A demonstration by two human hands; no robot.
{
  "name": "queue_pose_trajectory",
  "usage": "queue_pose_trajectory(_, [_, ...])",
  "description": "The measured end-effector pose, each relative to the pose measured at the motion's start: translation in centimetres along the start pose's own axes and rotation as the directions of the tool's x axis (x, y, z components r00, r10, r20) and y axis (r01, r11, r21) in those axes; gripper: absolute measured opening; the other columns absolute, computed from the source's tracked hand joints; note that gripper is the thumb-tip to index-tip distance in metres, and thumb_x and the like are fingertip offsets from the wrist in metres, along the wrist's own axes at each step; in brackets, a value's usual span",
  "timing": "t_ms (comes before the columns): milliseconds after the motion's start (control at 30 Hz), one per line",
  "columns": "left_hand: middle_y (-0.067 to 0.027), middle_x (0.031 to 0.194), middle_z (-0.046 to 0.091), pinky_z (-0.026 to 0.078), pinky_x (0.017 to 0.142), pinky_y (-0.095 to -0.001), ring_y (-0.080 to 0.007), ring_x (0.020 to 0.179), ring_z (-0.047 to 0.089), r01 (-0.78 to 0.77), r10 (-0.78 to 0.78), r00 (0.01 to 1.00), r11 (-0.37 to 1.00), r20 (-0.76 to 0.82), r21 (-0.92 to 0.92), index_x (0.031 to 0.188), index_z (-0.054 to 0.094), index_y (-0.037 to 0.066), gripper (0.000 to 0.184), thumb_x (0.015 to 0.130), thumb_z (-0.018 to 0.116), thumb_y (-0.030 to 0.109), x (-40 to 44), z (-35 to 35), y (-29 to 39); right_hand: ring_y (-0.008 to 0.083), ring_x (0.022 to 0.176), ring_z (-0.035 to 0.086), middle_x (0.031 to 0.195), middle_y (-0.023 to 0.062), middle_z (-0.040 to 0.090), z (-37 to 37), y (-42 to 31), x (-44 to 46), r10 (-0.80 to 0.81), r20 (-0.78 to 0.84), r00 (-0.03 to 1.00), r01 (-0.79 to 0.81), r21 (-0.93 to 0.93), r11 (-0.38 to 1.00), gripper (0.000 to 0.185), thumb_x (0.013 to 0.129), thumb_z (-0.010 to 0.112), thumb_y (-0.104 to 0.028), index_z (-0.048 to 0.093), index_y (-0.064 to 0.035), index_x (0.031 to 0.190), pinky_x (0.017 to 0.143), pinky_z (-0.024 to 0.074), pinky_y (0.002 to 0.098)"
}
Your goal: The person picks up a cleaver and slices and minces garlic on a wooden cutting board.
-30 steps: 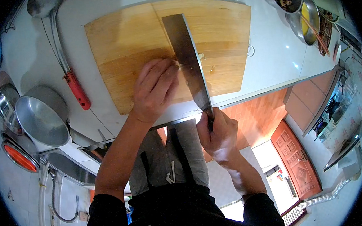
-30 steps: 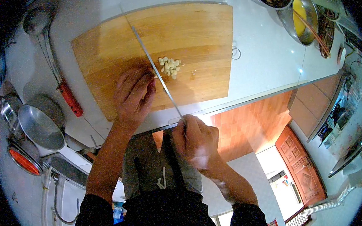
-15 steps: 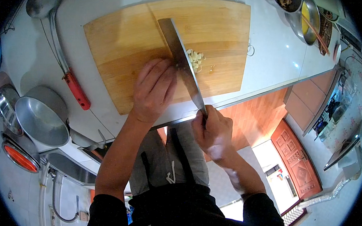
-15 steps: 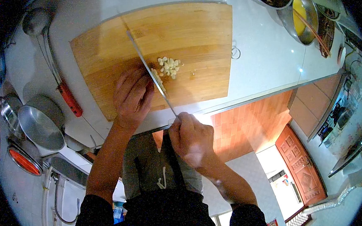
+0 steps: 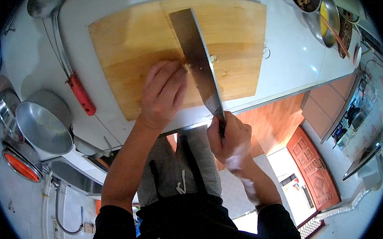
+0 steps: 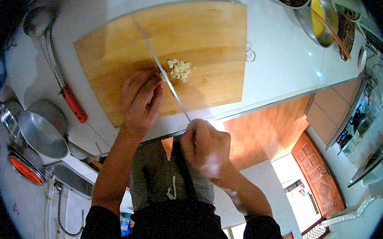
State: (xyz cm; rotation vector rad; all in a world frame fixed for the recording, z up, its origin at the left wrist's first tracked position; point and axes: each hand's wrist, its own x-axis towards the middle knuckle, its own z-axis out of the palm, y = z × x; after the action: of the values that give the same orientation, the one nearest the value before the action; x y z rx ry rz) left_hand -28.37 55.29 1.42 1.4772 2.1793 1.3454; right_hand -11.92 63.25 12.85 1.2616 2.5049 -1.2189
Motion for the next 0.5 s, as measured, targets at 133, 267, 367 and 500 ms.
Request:
queue_pose_trajectory(133, [-0.0188, 0.104, 0.07, 0.057, 0.089, -0.0453, -0.0367, 0.098, 0.067, 0.005, -0.005, 1.0, 1.0, -0.002, -0.002, 0.099, 0.07, -0.006, 0.025, 0.076, 0.078, -0.003, -0.04, -0.13, -0.18, 0.0349, 0.055, 0.061, 0.07, 0.0149, 0.06, 0.08, 0.05, -0.15, 0.005, 0.024, 1.0, -0.005, 0.005, 1.0, 0.012, 0.092, 0.068, -0.004, 0.057, -0.0026, 0.087, 0.049, 0.0501, 0.043])
queue_pose_trajectory(267, [-0.0188, 0.105, 0.07, 0.057, 0.089, -0.0451, -0.0366, 0.098, 0.067, -0.001, 0.001, 1.0, 1.0, -0.018, -0.009, 0.099, 0.07, -0.006, 0.025, 0.075, 0.078, -0.003, 0.01, 0.0, -0.2, 0.0353, 0.054, 0.06, 0.07, 0.0153, 0.059, 0.14, -0.02, -0.25, -0.005, 0.023, 1.0, 0.006, -0.004, 1.0, 0.012, 0.092, 0.068, -0.004, 0.057, -0.0021, 0.087, 0.048, 0.0496, 0.0436])
queue_pose_trajectory(367, [-0.019, 0.105, 0.07, 0.057, 0.088, -0.0451, -0.0365, 0.097, 0.067, 0.0, 0.0, 1.0, 1.0, -0.023, 0.007, 0.098, 0.07, -0.006, 0.024, 0.076, 0.078, -0.003, 0.04, -0.05, -0.02, 0.0307, 0.046, 0.056, 0.061, 0.0157, 0.053, 0.37, 0.01, -0.14, -0.041, -0.012, 0.999, 0.041, 0.031, 0.999, 0.012, 0.093, 0.063, 0.001, 0.055, 0.0004, 0.084, 0.045, 0.0419, 0.0398])
queue_pose_trajectory(500, [-0.0192, 0.105, 0.07, 0.057, 0.089, -0.0456, -0.0366, 0.098, 0.067, -0.02, 0.02, 1.0, 0.999, -0.01, 0.044, 0.097, 0.07, -0.006, 0.023, 0.076, 0.077, -0.001, 0.1, -0.12, 0.03, 0.0323, 0.047, 0.056, 0.061, 0.0158, 0.053, 0.44, -0.03, -0.21, -0.031, 0.004, 0.999, 0.031, 0.042, 0.999, 0.011, 0.093, 0.063, 0.002, 0.055, 0.0001, 0.085, 0.046, 0.0427, 0.0407])
